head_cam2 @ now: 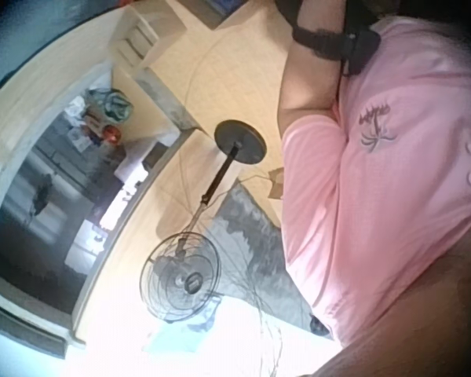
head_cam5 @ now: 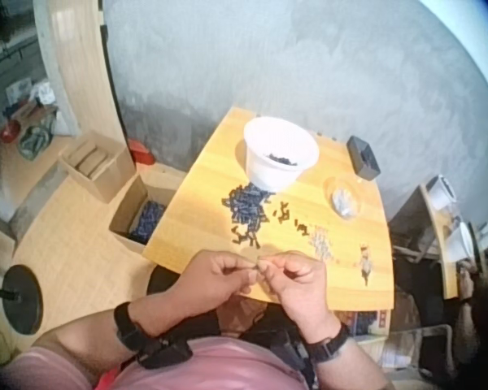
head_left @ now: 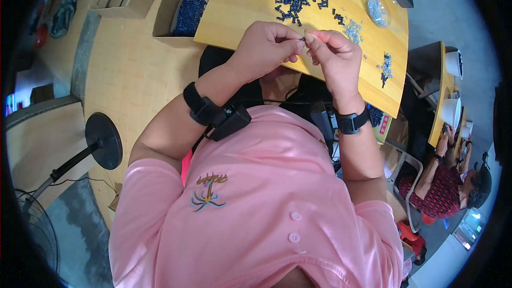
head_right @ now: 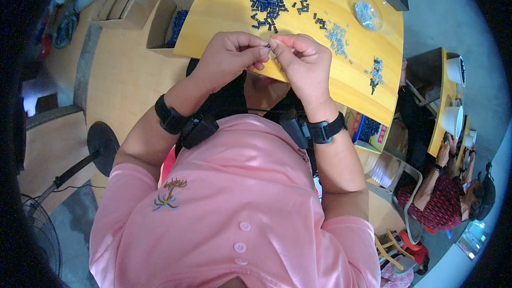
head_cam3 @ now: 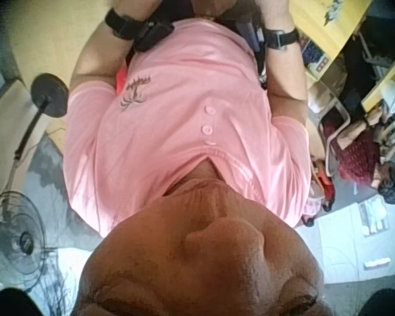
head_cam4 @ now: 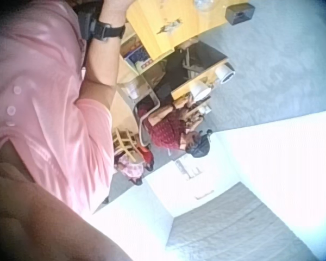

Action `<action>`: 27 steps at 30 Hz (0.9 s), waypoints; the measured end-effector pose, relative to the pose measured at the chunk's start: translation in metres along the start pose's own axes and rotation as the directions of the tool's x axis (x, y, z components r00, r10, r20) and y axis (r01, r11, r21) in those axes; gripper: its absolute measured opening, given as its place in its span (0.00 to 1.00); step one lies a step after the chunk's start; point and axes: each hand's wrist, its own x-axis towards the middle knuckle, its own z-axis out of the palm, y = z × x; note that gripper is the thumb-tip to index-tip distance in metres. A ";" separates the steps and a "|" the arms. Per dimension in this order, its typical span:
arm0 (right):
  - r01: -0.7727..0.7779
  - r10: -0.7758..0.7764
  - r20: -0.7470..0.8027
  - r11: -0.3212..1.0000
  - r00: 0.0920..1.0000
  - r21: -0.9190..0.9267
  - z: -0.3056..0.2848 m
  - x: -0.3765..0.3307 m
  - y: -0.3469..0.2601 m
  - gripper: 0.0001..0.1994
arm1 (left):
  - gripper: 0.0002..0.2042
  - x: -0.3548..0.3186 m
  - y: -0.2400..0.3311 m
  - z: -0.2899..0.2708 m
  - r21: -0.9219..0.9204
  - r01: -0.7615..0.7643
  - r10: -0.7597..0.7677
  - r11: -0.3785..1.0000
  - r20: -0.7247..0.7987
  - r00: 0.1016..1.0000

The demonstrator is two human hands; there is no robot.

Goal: The person picks up a blue plastic piece and a silver metal pin, joins them together by hand, and places the assembled component back onto the table.

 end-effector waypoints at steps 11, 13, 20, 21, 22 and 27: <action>0.052 -0.053 -0.006 0.953 0.999 0.300 -0.007 0.007 -0.025 0.05 | 0.09 0.010 0.025 0.010 -0.076 -0.118 0.120 0.990 0.029 0.992; 0.045 -0.045 -0.008 0.939 0.999 0.341 -0.012 0.009 -0.026 0.05 | 0.10 0.010 0.030 0.013 -0.080 -0.075 0.078 0.994 0.027 0.997; -0.016 0.009 0.020 0.913 1.000 0.407 -0.019 0.006 -0.022 0.06 | 0.12 0.008 0.028 0.018 -0.121 0.030 -0.024 0.992 0.051 0.998; -0.017 0.010 0.018 0.914 1.000 0.406 -0.019 0.006 -0.021 0.06 | 0.12 0.008 0.027 0.018 -0.122 0.032 -0.026 0.992 0.054 0.998; 0.003 -0.006 0.005 0.917 1.000 0.399 -0.019 0.006 -0.020 0.06 | 0.12 0.009 0.026 0.019 -0.117 0.049 -0.042 0.992 0.058 0.997; 0.035 -0.015 -0.057 0.928 0.998 0.372 -0.021 0.005 -0.022 0.05 | 0.13 0.010 0.027 0.020 -0.080 -0.001 0.005 0.997 0.049 0.999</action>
